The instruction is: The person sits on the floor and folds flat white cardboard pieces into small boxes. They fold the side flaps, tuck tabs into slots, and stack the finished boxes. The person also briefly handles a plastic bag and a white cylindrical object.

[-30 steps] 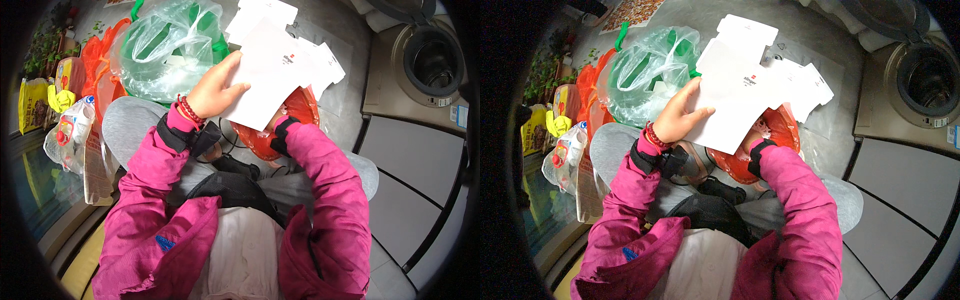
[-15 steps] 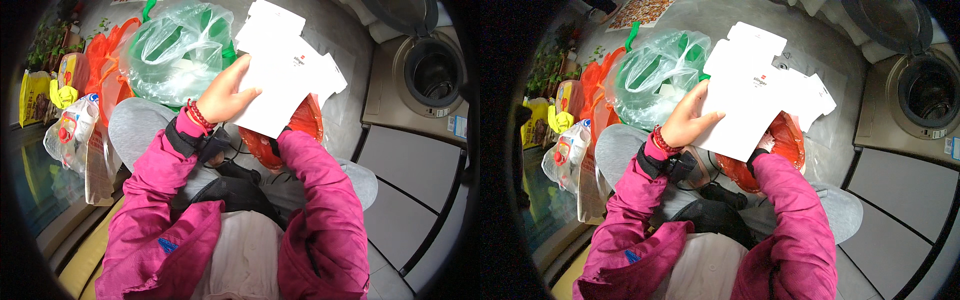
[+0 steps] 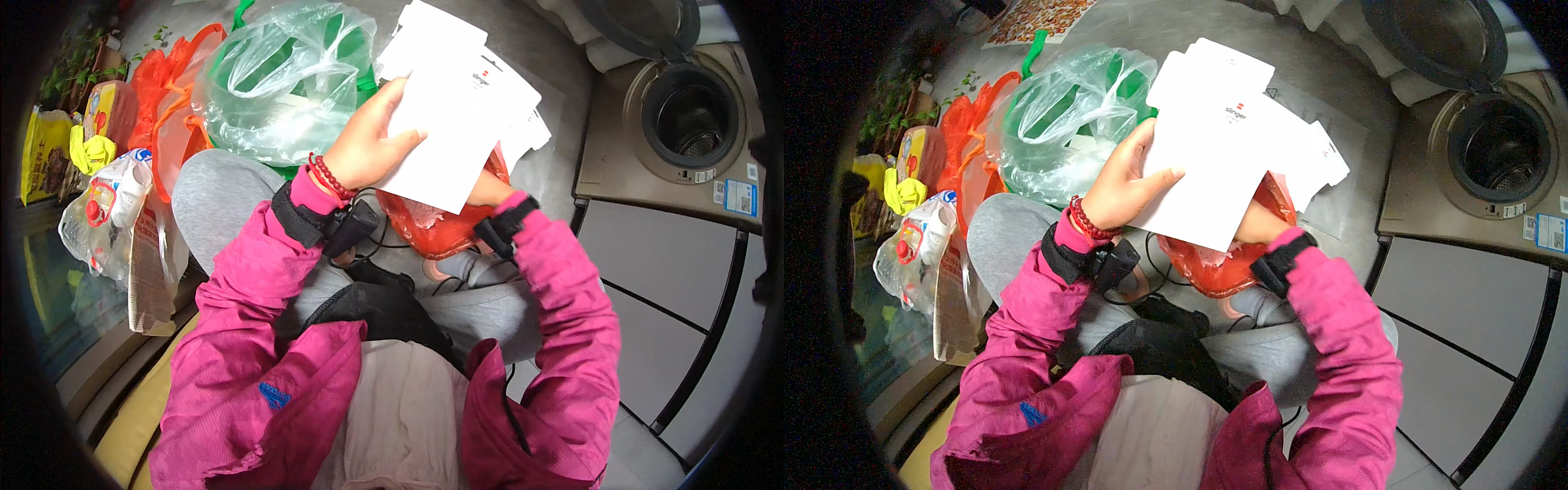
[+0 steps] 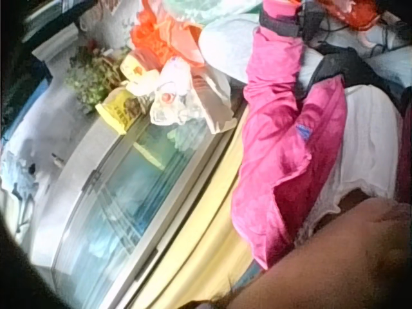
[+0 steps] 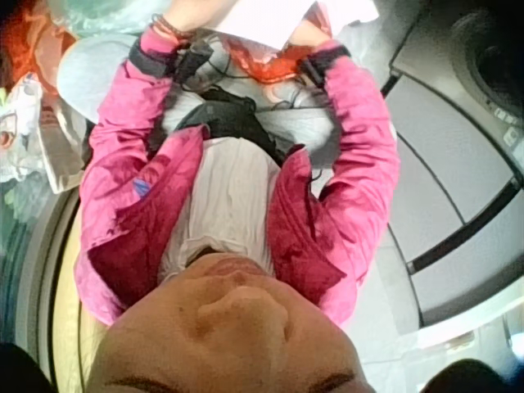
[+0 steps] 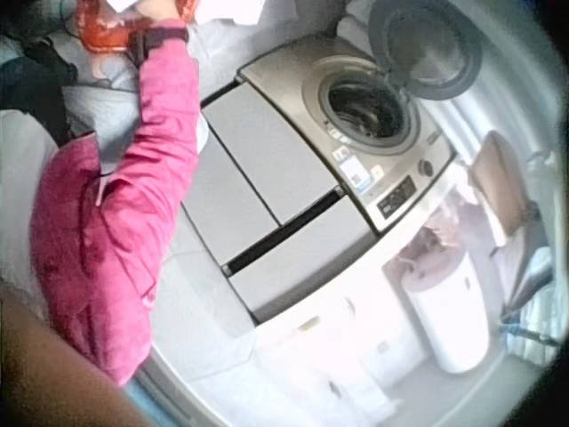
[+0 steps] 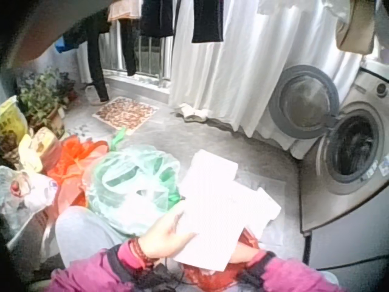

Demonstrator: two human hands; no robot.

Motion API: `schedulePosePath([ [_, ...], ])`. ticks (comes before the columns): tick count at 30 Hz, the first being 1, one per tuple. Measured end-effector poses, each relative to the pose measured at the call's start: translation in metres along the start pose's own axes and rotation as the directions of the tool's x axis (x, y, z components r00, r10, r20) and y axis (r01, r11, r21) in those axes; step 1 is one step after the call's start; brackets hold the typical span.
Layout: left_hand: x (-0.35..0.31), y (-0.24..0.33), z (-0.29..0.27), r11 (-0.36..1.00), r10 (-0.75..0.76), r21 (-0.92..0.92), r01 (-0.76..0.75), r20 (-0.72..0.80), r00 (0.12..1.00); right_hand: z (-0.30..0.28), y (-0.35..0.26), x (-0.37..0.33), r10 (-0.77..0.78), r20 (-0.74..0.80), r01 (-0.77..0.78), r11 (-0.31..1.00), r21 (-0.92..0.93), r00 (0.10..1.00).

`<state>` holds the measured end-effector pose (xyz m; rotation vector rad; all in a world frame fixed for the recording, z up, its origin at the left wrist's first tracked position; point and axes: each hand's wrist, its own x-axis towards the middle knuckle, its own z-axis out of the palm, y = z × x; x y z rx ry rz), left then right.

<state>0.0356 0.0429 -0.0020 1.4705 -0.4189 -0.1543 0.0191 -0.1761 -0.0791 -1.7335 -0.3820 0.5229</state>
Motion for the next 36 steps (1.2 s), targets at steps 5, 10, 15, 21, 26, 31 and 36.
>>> schedulePosePath([
  [5, 0.002, -0.003, 0.006, 1.0, -0.006, -0.026, 0.005, -0.056, 0.998, -0.052, -0.059, -0.051, 0.316, -0.003, -0.313, 0.941, 0.131, 0.949],
  [10, 0.0, -0.006, 0.02, 0.992, -0.074, -0.105, 0.071, -0.031, 0.997, -0.071, -0.085, -0.073, 0.167, -0.371, -0.087, 0.971, 0.221, 0.913],
  [15, -0.004, -0.009, 0.042, 0.979, -0.179, -0.087, 0.184, 0.069, 0.982, -0.042, -0.104, -0.069, -0.07, -0.509, 0.18, 0.969, 0.17, 0.858],
  [21, -0.009, -0.01, 0.059, 0.971, -0.183, -0.128, 0.203, 0.149, 0.972, -0.006, -0.106, -0.049, -0.276, -0.582, 0.282, 0.956, -0.081, 0.765],
  [26, -0.014, -0.009, 0.062, 0.983, -0.154, -0.078, 0.165, 0.126, 0.98, -0.006, -0.1, -0.045, -0.5, -0.544, 0.299, 0.858, -0.418, 0.674],
  [31, -0.016, -0.004, 0.06, 0.976, -0.155, -0.127, 0.175, 0.153, 0.976, -0.005, -0.097, -0.043, -0.543, -0.533, 0.337, 0.833, -0.439, 0.649],
  [36, -0.017, -0.007, 0.059, 0.989, -0.124, -0.066, 0.135, 0.146, 0.981, -0.004, -0.099, -0.042, -0.579, -0.504, 0.352, 0.805, -0.478, 0.641],
])
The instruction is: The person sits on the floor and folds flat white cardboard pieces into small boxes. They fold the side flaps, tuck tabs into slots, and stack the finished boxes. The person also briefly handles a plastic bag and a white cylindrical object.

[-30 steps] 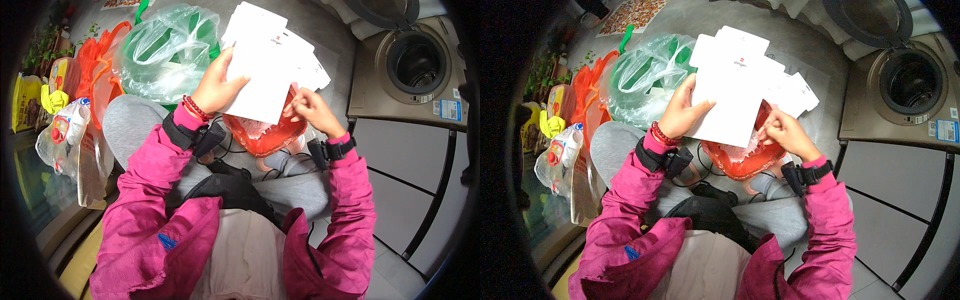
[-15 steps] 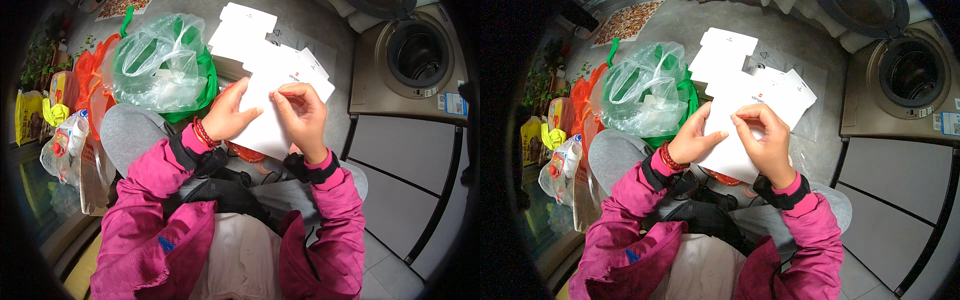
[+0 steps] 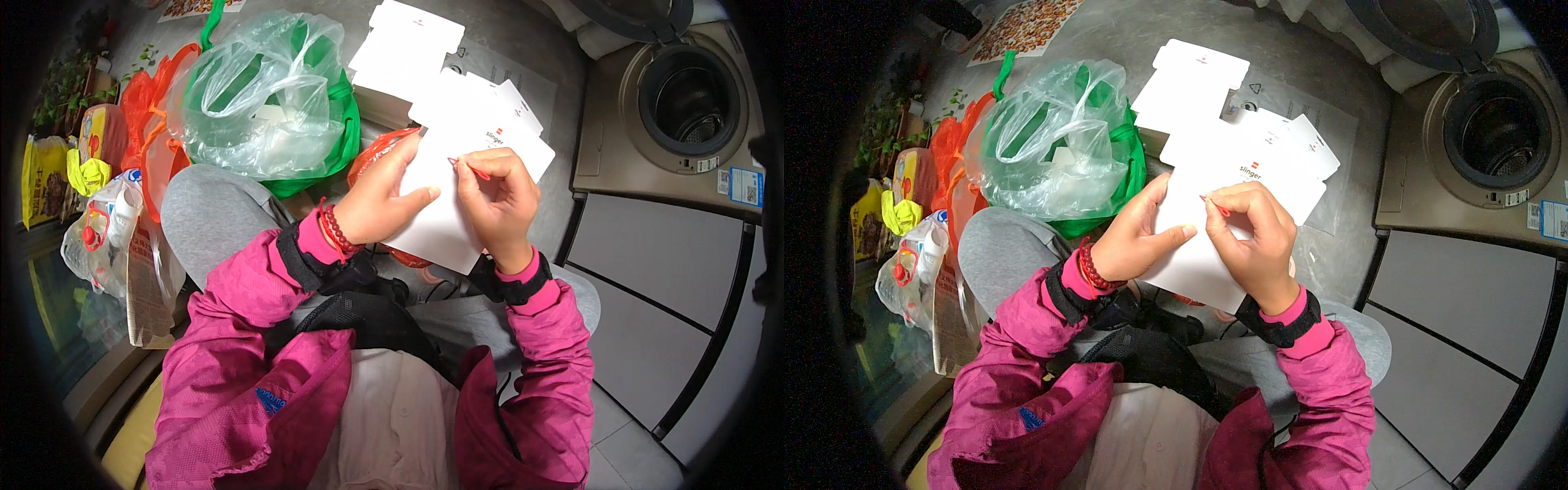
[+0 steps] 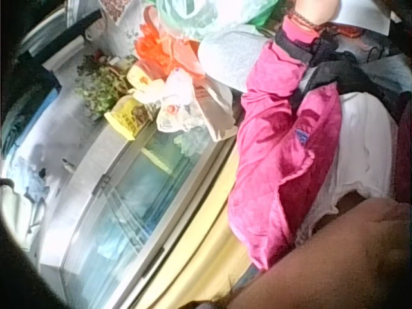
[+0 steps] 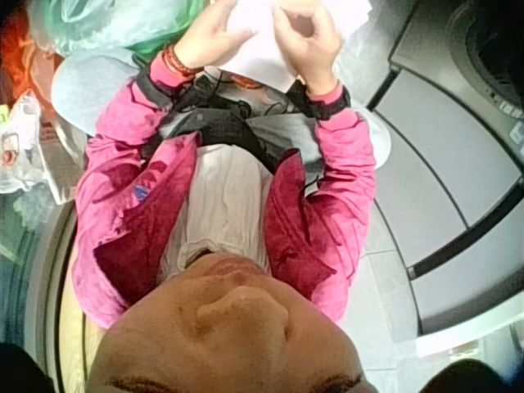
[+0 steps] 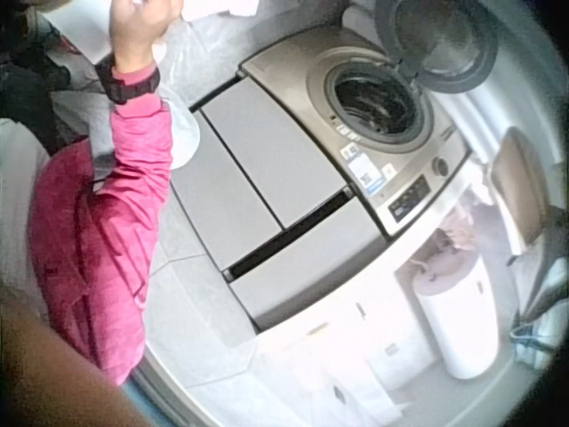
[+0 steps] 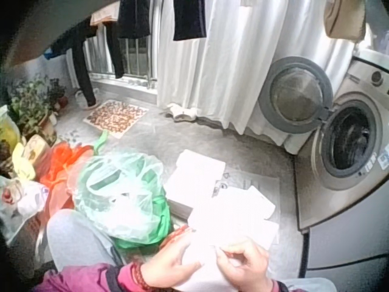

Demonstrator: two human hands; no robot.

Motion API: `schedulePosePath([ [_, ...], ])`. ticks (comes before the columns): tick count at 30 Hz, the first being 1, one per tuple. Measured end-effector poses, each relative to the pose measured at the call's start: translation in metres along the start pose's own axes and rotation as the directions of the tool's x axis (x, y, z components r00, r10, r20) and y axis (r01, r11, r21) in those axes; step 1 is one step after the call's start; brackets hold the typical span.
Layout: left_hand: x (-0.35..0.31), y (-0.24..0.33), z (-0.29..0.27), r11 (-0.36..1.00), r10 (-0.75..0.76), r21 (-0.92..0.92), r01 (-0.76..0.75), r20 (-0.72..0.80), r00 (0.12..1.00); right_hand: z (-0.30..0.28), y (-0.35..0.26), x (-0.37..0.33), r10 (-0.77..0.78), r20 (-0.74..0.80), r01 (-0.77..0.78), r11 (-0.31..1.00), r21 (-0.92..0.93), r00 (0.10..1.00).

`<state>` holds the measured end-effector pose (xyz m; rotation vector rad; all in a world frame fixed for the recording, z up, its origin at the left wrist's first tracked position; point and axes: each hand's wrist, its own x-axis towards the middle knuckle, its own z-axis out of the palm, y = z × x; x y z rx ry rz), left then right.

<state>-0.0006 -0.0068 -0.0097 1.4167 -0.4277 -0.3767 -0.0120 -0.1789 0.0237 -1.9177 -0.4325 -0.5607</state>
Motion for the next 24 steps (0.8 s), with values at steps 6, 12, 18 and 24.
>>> schedulePosePath([
  [6, -0.004, -0.007, 0.002, 1.0, -0.002, 0.015, 0.002, -0.014, 1.0, 0.0, -0.001, 0.0, -0.094, 0.038, 0.097, 0.99, -0.097, 0.995],
  [12, -0.005, -0.008, 0.002, 0.97, 0.074, 0.231, -0.073, 0.001, 0.997, -0.001, 0.001, -0.001, -0.165, 0.121, 0.187, 0.961, -0.205, 0.979],
  [18, -0.002, 0.0, 0.0, 1.0, -0.022, 0.014, 0.022, 0.005, 1.0, 0.0, 0.0, -0.005, 0.123, -0.097, -0.111, 0.986, 0.123, 0.988],
  [24, -0.001, 0.003, 0.003, 0.998, -0.058, -0.007, 0.058, 0.004, 0.998, -0.003, 0.003, -0.005, 0.115, -0.118, -0.105, 0.991, 0.089, 0.986],
])
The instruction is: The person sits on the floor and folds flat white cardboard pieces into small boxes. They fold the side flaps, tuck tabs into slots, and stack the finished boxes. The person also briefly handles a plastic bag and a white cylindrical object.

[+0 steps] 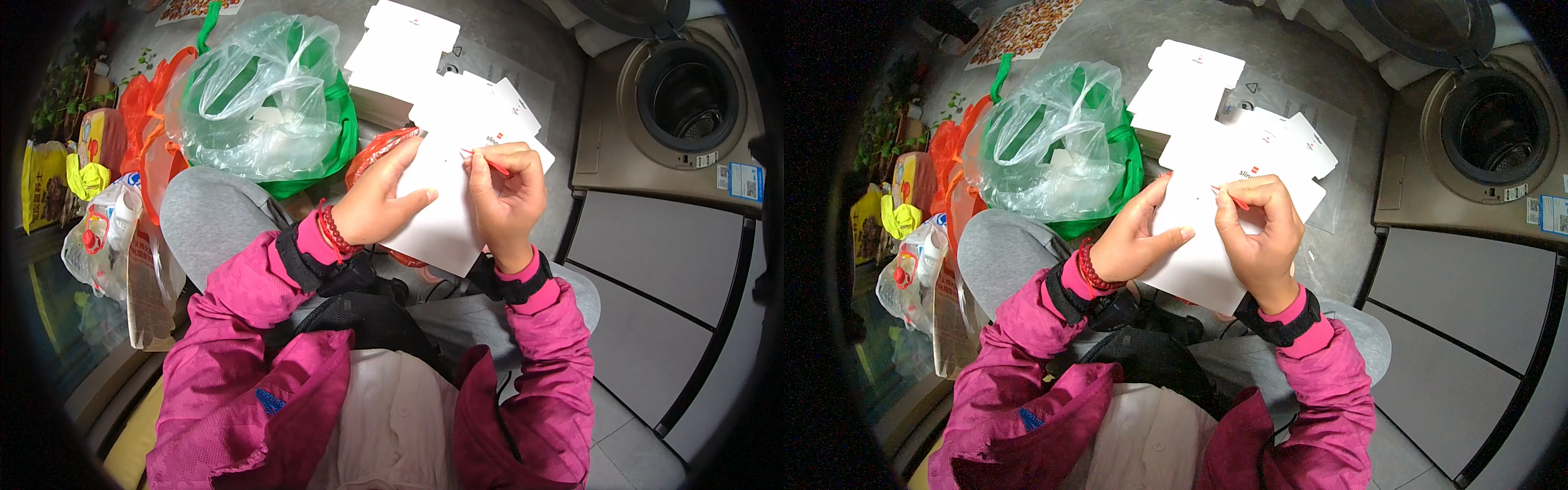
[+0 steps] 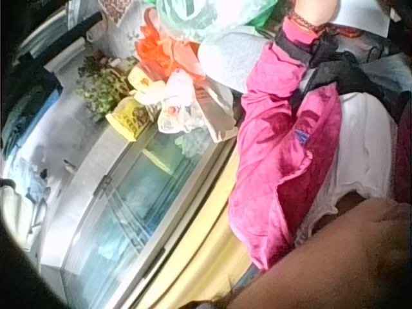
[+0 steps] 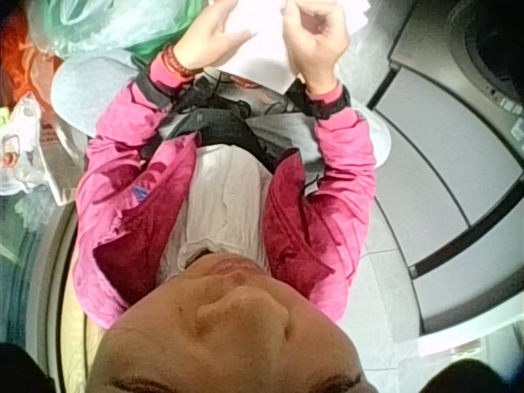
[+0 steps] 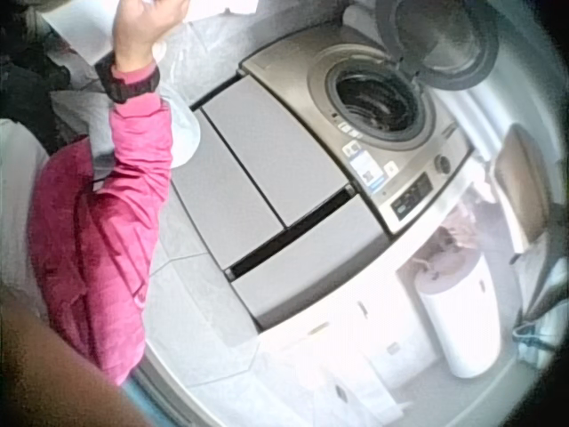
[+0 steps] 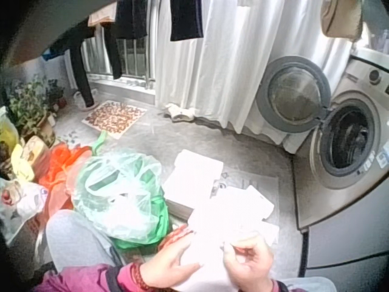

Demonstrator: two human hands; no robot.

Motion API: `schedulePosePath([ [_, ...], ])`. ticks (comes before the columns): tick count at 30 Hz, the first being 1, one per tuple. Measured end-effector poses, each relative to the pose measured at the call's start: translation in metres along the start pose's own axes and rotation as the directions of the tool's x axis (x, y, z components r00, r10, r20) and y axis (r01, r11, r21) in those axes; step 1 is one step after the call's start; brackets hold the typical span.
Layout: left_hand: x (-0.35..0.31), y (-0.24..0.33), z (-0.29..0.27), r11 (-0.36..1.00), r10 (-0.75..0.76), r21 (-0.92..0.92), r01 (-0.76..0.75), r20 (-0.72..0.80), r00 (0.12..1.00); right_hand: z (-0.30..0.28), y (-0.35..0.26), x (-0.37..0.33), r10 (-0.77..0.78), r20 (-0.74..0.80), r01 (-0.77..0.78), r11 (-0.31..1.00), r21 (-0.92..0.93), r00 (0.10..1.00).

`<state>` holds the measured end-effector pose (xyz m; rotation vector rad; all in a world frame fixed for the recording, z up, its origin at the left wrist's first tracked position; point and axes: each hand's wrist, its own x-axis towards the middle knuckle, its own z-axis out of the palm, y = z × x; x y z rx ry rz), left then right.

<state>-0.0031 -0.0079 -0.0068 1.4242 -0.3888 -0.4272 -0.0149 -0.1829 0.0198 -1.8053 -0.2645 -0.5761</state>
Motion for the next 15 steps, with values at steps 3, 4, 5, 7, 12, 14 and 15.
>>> schedulePosePath([
  [3, -0.001, 0.001, 0.001, 0.997, 0.041, 0.066, -0.04, -0.009, 0.999, 0.0, 0.0, 0.0, -0.011, 0.011, 0.011, 0.999, -0.03, 1.0],
  [4, 0.0, 0.002, 0.0, 0.997, 0.063, 0.051, -0.063, 0.003, 0.998, 0.0, 0.001, 0.001, -0.015, 0.008, 0.016, 0.999, -0.034, 1.0],
  [5, 0.0, 0.003, 0.0, 0.997, 0.07, 0.043, -0.071, 0.014, 0.997, 0.0, 0.001, 0.001, -0.019, 0.006, 0.019, 0.999, -0.037, 1.0],
  [7, 0.0, 0.006, 0.0, 0.998, 0.065, 0.011, -0.065, 0.03, 0.997, 0.001, 0.001, 0.002, -0.038, 0.006, 0.038, 0.998, -0.054, 0.999],
  [12, -0.002, 0.01, -0.002, 0.996, 0.071, 0.051, -0.077, 0.107, 0.992, -0.002, -0.001, 0.004, -0.124, 0.077, 0.136, 0.973, -0.185, 0.989],
  [14, -0.005, 0.008, 0.002, 0.985, 0.119, 0.121, -0.123, 0.04, 0.992, -0.003, -0.001, 0.005, -0.184, 0.128, 0.21, 0.948, -0.24, 0.975],
  [15, -0.006, 0.007, 0.003, 0.977, 0.145, 0.156, -0.144, 0.008, 0.989, -0.003, -0.001, 0.005, -0.206, 0.152, 0.241, 0.933, -0.267, 0.967],
])
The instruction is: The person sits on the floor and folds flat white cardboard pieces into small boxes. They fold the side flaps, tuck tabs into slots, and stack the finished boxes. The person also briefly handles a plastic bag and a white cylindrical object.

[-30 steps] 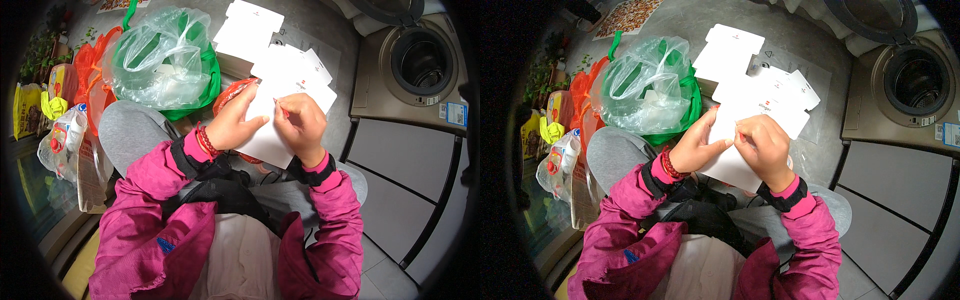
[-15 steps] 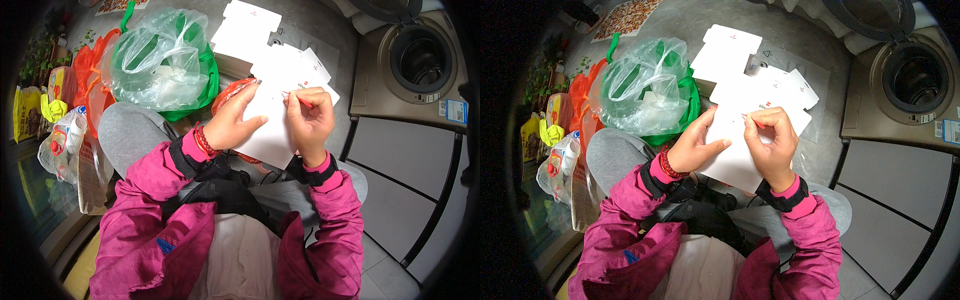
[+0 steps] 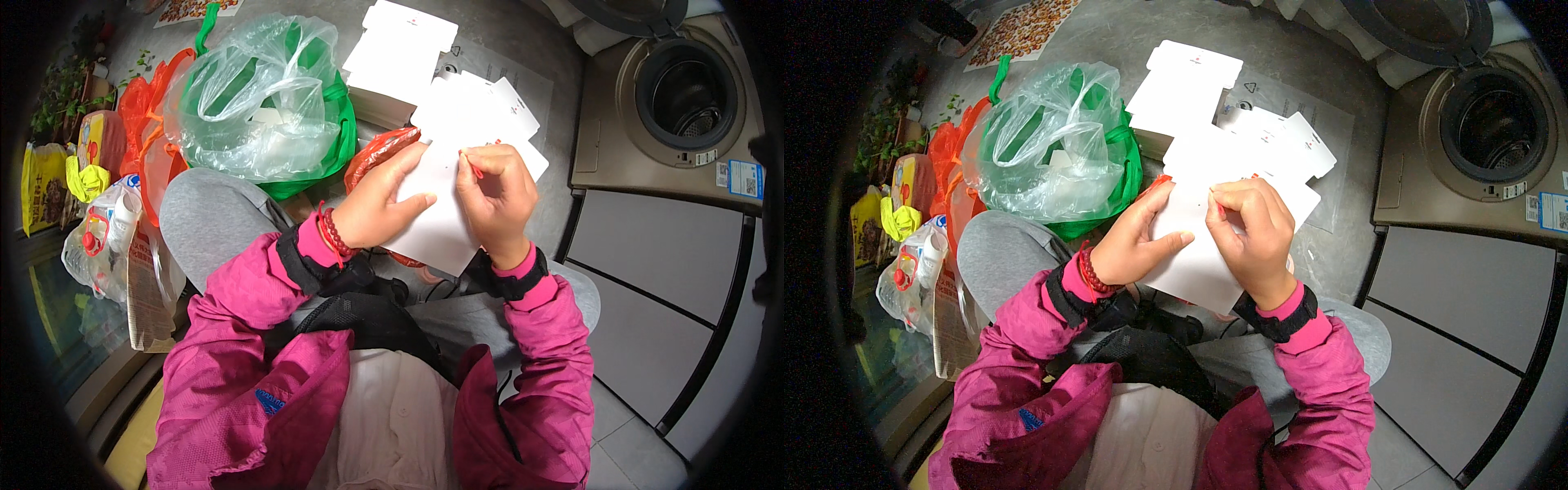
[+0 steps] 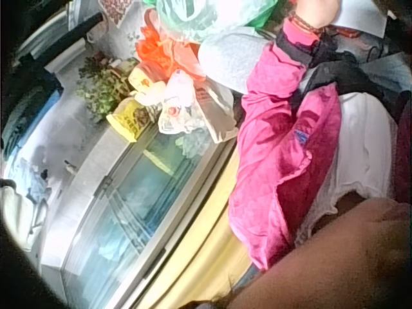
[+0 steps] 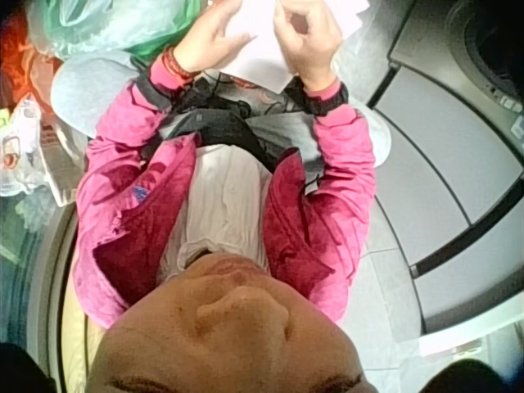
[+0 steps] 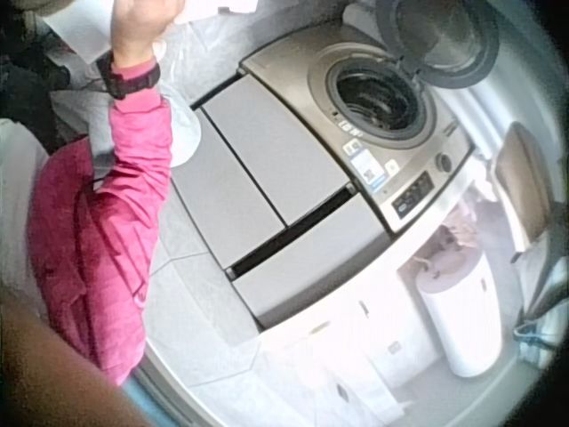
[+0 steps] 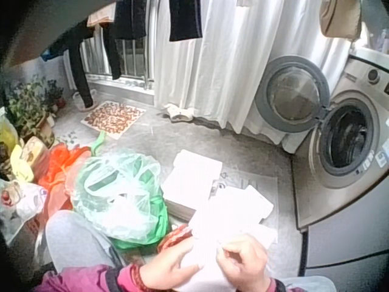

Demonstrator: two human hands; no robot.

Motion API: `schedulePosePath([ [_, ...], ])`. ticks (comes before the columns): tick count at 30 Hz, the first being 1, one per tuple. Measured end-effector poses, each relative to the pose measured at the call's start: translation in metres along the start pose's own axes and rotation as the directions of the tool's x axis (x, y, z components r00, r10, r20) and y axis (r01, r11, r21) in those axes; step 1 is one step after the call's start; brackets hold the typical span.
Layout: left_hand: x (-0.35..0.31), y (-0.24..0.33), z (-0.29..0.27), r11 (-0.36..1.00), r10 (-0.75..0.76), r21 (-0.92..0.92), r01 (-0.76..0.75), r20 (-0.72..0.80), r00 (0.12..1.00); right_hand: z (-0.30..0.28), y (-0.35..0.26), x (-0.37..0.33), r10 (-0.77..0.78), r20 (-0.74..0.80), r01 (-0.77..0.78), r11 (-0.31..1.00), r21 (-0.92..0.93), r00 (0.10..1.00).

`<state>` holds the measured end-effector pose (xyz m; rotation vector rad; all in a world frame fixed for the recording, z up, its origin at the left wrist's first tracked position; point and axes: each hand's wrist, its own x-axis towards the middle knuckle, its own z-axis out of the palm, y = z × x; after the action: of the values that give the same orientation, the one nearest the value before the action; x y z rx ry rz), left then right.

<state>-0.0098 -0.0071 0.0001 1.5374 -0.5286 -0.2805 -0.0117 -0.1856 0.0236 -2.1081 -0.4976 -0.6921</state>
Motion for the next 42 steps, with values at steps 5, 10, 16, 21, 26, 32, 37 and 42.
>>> schedulePosePath([
  [5, 0.008, -0.008, -0.008, 0.949, -0.164, -0.264, 0.174, 0.059, 0.985, -0.002, -0.001, 0.001, 0.168, -0.117, -0.134, 0.958, 0.254, 0.979],
  [10, 0.01, -0.003, -0.015, 0.836, -0.183, -0.512, 0.196, 0.077, 0.98, -0.026, -0.002, 0.003, 0.243, -0.12, -0.221, 0.96, 0.172, 0.962],
  [16, 0.01, 0.003, -0.017, 0.81, -0.212, -0.535, 0.24, 0.114, 0.971, -0.043, -0.003, 0.005, 0.2, -0.092, -0.2, 0.98, 0.016, 0.975],
  [21, 0.009, 0.002, -0.014, 0.82, -0.202, -0.529, 0.218, 0.089, 0.975, -0.044, -0.003, 0.004, 0.173, -0.088, -0.175, 0.984, -0.017, 0.981],
  [26, 0.011, 0.001, -0.014, 0.847, -0.175, -0.497, 0.189, 0.076, 0.982, -0.045, -0.002, 0.004, 0.113, -0.08, -0.119, 0.99, -0.072, 0.99],
  [32, 0.011, 0.004, -0.014, 0.841, -0.166, -0.509, 0.183, 0.079, 0.983, -0.047, -0.001, 0.005, 0.087, -0.059, -0.093, 0.989, -0.112, 0.994],
  [37, 0.01, 0.005, -0.015, 0.859, -0.154, -0.481, 0.176, 0.085, 0.984, -0.045, -0.002, 0.005, 0.102, -0.077, -0.11, 0.989, -0.102, 0.992],
  [42, 0.01, 0.004, -0.017, 0.873, -0.168, -0.447, 0.197, 0.105, 0.98, -0.046, -0.006, 0.007, 0.052, -0.045, -0.06, 0.981, -0.182, 0.998],
])
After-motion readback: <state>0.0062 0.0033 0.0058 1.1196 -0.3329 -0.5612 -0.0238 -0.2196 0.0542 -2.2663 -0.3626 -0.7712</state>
